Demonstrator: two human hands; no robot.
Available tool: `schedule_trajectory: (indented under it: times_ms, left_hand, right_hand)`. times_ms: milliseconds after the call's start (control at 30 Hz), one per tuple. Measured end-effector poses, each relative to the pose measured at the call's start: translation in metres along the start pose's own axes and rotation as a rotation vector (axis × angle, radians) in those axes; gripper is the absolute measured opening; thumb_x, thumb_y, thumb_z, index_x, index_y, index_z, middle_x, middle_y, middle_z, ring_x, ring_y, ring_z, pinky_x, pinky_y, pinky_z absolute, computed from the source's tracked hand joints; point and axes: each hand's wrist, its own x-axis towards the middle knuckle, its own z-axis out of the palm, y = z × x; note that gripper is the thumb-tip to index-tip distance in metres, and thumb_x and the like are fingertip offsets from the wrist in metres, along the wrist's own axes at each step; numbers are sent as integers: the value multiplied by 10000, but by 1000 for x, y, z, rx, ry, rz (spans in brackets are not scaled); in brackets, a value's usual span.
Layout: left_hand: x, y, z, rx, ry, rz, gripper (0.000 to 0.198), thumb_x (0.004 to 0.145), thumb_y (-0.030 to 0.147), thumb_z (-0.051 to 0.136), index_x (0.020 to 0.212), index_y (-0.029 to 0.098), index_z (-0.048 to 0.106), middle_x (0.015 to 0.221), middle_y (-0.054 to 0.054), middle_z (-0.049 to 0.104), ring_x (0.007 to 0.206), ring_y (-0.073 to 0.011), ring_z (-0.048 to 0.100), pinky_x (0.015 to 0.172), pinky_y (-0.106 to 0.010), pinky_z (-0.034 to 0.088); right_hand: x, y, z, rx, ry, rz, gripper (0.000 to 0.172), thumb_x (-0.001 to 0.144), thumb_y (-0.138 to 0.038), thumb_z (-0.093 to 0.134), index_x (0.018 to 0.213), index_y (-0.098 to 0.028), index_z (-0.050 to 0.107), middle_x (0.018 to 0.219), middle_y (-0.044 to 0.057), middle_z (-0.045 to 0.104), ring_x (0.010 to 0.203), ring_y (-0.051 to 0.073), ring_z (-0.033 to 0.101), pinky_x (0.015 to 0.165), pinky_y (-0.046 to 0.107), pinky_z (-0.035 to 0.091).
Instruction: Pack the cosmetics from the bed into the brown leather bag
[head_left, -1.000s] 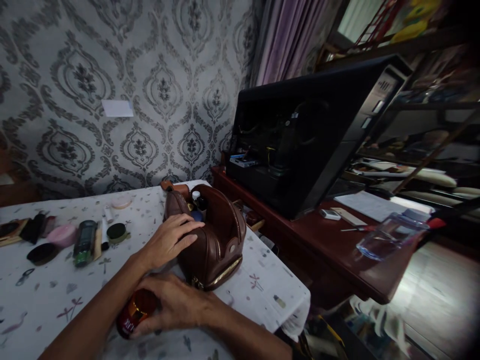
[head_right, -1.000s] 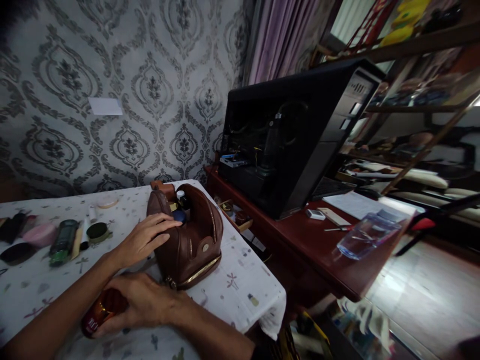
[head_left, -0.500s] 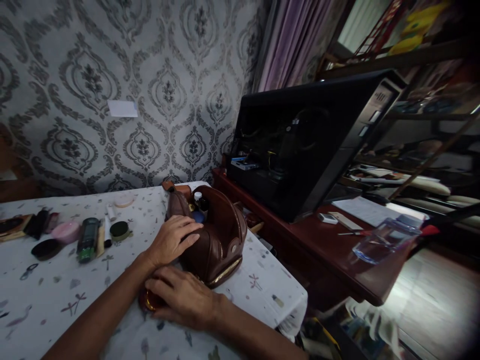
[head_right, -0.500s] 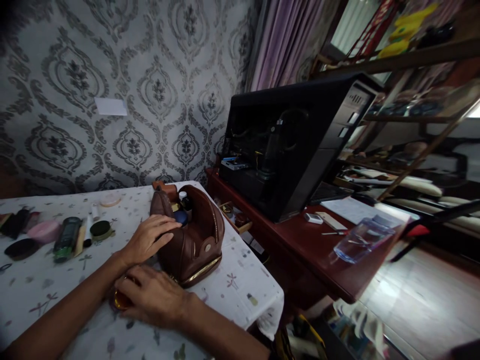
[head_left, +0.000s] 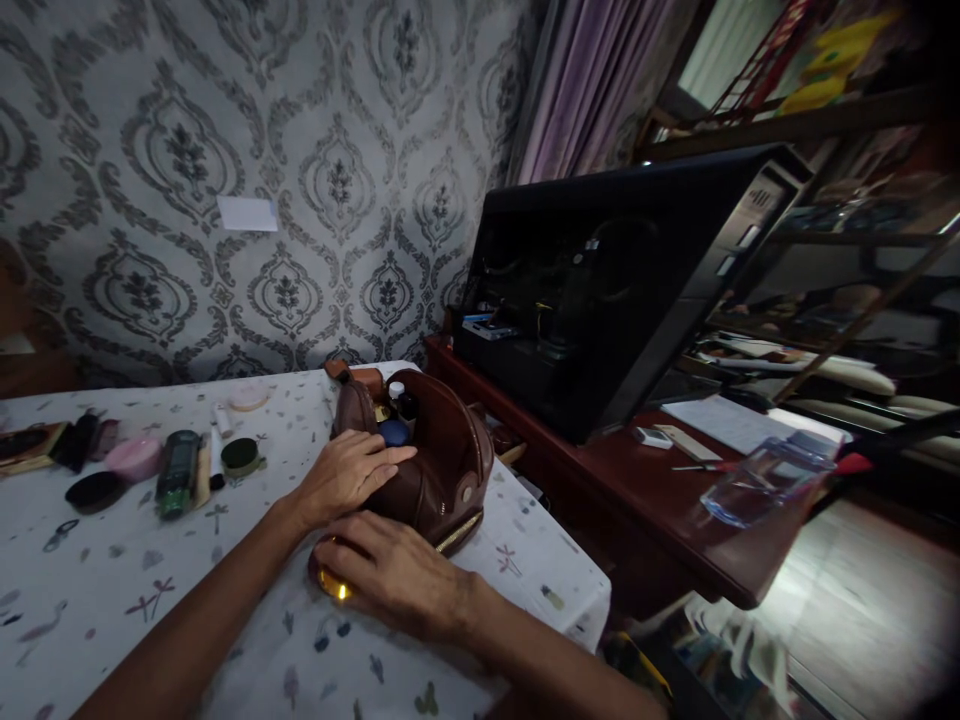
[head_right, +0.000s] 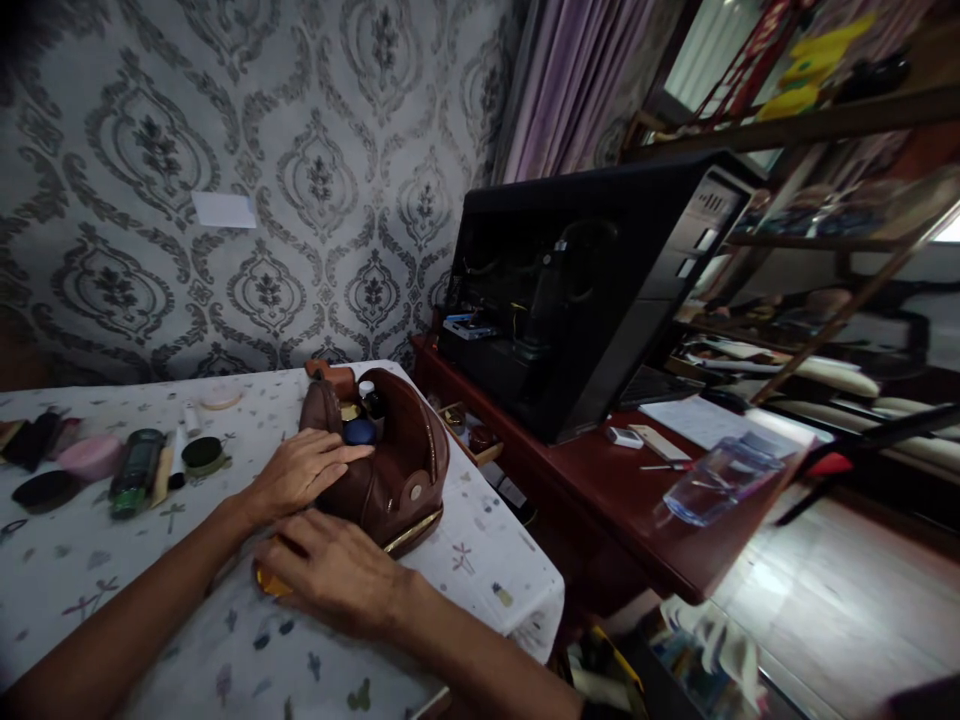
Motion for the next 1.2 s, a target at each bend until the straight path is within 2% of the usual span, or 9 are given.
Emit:
schedule_trajectory:
  times_ms: [233,367,500,600,733,833,900,1033,1200]
  left_hand:
    - [1,1,1,-73,21,-40,495,1054,425,243,1224,244,672,1056,-41,696,956,-177,601,844,-329,411]
    - [2,5,-2,-95,-21,-57,447,1056,386,271,1203,252,671,1123,-34,702,1005,-175,611,852,-332,399]
    - [-3,3,-3,-135,-51,-44,349,1019,317,374,1284,261,594,1016,-24,722,915,-176,635,833,-342,402]
    - [-9,1,-5,-195,-49,-31,267,919,310,498,1118,213,647,974,-56,704,884,-217,626,818,-374,420]
    - [-14,4,-7,-225,27,-47,249,886,255,438,1025,189,633,1015,-84,681,912,-247,607,877,-431,432]
    - [-20,7,-10,-211,-1,-68,259,927,308,407,1018,184,616,1008,-98,664,946,-265,593,946,-473,425]
    - [-25,8,-11,-234,-1,-103,311,930,394,456,1116,179,581,1063,-109,651,998,-279,588,963,-477,431]
    - [-29,7,-10,-334,51,-209,646,871,554,577,1377,201,389,1256,-125,589,1095,-292,573,930,-430,470]
    - [-28,5,-6,-352,48,-261,460,927,574,465,1207,210,500,1054,-85,642,954,-263,596,828,-386,492]
  right_hand:
    - [-4,3,-10,-110,15,14,301,979,-305,517,1254,-185,546,1132,110,617,994,212,556,822,331,502]
    - [-13,6,-18,-95,41,63,381,948,-374,580,1280,-191,539,1181,130,615,1051,233,563,877,367,491]
    - [-19,10,-31,72,244,161,493,936,-469,577,1326,-181,489,1244,151,579,1148,250,548,962,401,478]
    - [-14,13,-39,237,384,294,483,936,-436,591,1339,-202,465,1228,131,574,1147,236,560,969,384,488]
    - [-3,16,-42,305,473,453,422,903,-388,651,1262,-211,519,1144,98,596,1055,224,595,912,361,513]
    - [3,18,-44,314,444,524,447,871,-374,692,1254,-213,526,1129,82,594,1024,214,603,878,344,520]
    - [7,20,-45,314,392,540,455,852,-339,716,1249,-215,531,1122,73,589,1014,207,600,867,335,518]
    - [15,23,-44,310,311,541,442,828,-244,726,1227,-230,537,1108,54,570,984,195,592,862,335,507]
    - [19,26,-36,292,320,582,455,829,-241,695,1245,-197,515,1102,76,564,944,205,584,854,363,506]
